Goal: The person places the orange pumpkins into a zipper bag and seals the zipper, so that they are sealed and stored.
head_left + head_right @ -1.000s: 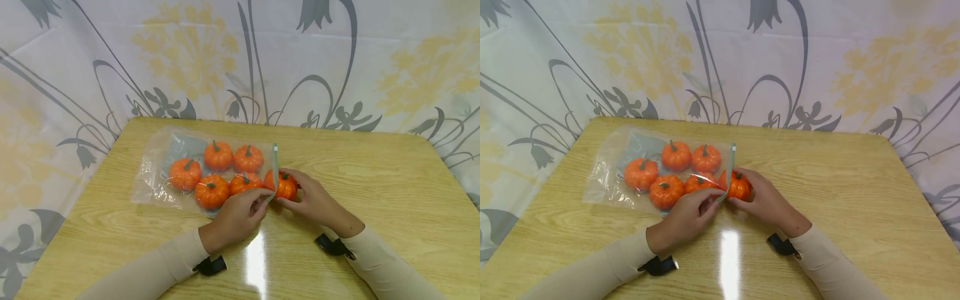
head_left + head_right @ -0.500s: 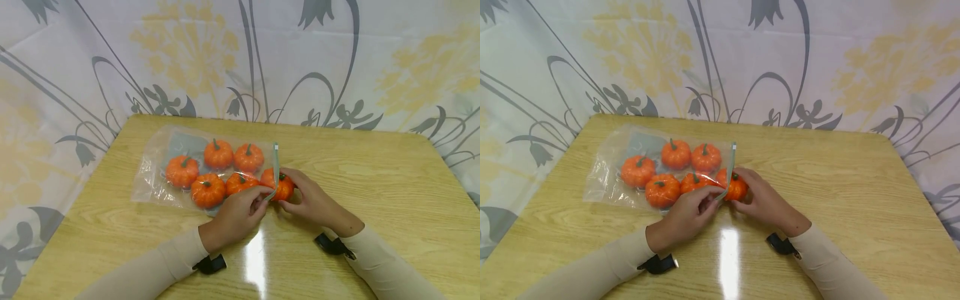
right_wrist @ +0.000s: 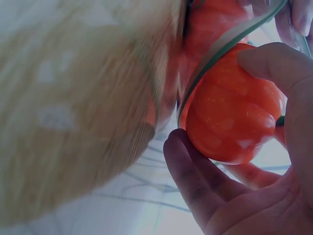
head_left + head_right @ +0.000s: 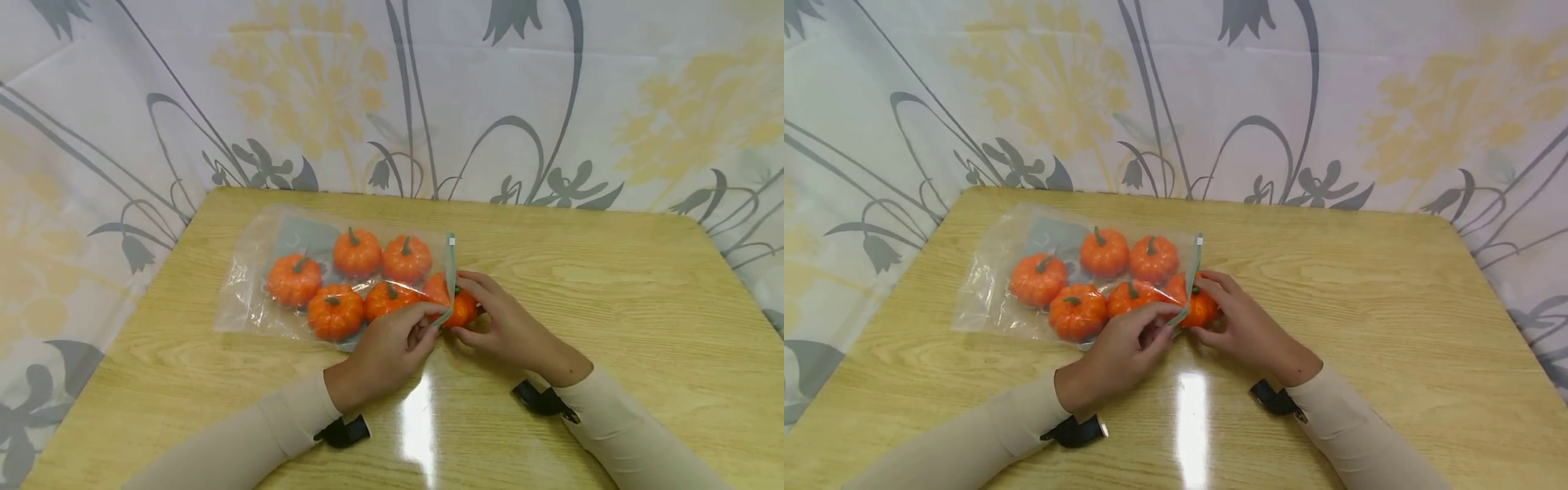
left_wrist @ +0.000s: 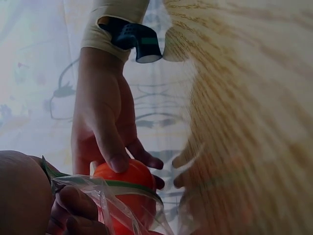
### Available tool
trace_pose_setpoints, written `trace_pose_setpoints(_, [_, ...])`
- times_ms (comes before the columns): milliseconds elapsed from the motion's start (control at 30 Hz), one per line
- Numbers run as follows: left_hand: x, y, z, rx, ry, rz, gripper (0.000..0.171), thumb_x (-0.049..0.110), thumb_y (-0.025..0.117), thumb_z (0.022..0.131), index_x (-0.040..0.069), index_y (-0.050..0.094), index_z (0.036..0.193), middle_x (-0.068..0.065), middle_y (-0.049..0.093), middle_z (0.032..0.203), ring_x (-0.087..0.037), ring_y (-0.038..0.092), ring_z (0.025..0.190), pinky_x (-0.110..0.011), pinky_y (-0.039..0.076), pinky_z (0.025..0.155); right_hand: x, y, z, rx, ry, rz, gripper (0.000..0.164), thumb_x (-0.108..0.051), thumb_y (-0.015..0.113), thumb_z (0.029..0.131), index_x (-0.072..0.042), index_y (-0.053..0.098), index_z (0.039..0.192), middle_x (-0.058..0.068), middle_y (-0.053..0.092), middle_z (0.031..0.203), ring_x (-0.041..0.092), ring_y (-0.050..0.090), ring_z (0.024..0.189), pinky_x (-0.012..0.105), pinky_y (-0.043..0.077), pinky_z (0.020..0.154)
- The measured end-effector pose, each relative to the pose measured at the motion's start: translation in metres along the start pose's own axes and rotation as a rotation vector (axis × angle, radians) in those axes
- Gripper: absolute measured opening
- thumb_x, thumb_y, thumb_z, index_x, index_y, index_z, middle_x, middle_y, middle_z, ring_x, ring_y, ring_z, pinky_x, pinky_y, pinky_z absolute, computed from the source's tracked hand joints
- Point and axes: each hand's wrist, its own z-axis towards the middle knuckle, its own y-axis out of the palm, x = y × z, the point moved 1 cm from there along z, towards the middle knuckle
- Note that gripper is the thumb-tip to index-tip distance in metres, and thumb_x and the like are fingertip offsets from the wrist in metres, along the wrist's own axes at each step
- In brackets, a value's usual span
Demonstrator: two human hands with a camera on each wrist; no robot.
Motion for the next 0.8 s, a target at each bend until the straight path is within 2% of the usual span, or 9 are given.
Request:
trace_pose_setpoints(200, [-0.0001,0.0011,-0.0005,-0.007,0.013,-0.013,0.029,0.011,0.059,0.097,0.007,0.063,0.125,0.004,0.058,0.079,-0.002,0.047,0.065,-0.014,0.044,0.059,-0.0018,0.0009,-0.0010,-0.031,0.034,-0.006,0.069,-0.009,0.080,0.083,-0.005,0.049,0.145,0.019,0.041,0.150,0.034,0.056,0.125,0.041,0.056,0.089])
trace_pose_setpoints(400, [0.0003,0.0017,-0.0001,-0.022,0.017,-0.004,0.027,0.012,0.059,0.097,0.009,0.064,0.124,0.005,0.056,0.079,-0.003,0.047,0.066,-0.014,0.043,0.061,-0.0034,0.0003,-0.0005,-0.041,0.030,-0.022,0.072,-0.014,0.080,0.084,-0.012,0.047,0.148,0.015,0.040,0.152,0.032,0.054,0.128,0.046,0.052,0.097])
trace_pose_setpoints(633, [0.0005,0.0021,0.0002,-0.036,0.040,-0.018,0.025,0.011,0.059,0.098,0.011,0.065,0.122,0.006,0.055,0.078,-0.002,0.046,0.067,-0.014,0.042,0.061,-0.0049,0.0006,-0.0006,-0.053,0.037,-0.022,0.079,-0.015,0.080,0.084,-0.018,0.041,0.153,0.015,0.036,0.155,0.027,0.055,0.127,0.041,0.052,0.092])
trace_pose_setpoints(800, [0.0002,0.0016,0.0002,-0.035,0.055,-0.013,0.025,0.011,0.060,0.098,0.012,0.065,0.122,0.006,0.054,0.078,-0.002,0.046,0.067,-0.013,0.041,0.061,-0.0060,0.0006,0.0011,-0.057,0.042,-0.006,0.077,-0.015,0.080,0.085,-0.013,0.042,0.152,0.015,0.036,0.156,0.026,0.055,0.126,0.037,0.054,0.086])
